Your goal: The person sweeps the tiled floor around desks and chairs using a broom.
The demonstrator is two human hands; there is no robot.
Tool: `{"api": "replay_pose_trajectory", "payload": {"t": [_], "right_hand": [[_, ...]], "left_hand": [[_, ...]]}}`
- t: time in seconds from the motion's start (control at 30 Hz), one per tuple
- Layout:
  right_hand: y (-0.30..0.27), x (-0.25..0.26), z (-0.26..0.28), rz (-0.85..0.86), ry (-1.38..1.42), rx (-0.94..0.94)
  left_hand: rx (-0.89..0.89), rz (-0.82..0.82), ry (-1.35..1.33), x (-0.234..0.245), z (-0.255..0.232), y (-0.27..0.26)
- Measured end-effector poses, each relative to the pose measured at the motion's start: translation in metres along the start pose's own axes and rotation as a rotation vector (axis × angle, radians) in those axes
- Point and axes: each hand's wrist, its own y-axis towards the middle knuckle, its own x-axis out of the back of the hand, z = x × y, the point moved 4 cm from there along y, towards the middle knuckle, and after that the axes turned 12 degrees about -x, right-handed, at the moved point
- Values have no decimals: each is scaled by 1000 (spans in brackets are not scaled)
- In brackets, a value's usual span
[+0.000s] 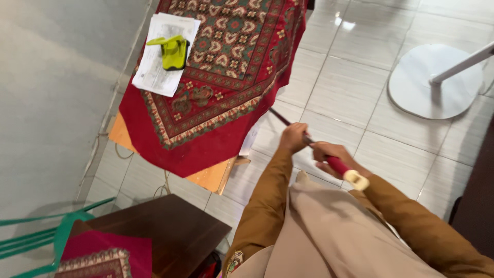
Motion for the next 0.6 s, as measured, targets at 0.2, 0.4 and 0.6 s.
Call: {"api": "replay_pose_trajectory", "payload": {"t": [0.2, 0.4, 0.6], "right_hand": [[7, -12, 1, 41, 15, -97], [-16, 11, 33, 43, 34, -19], [-10, -11, 20, -6, 37, -42]], "left_hand": [[-51, -12, 211, -3, 26, -9], [-216, -143, -52, -5, -24, 3], [-84, -29, -83, 8, -21, -6]]}}
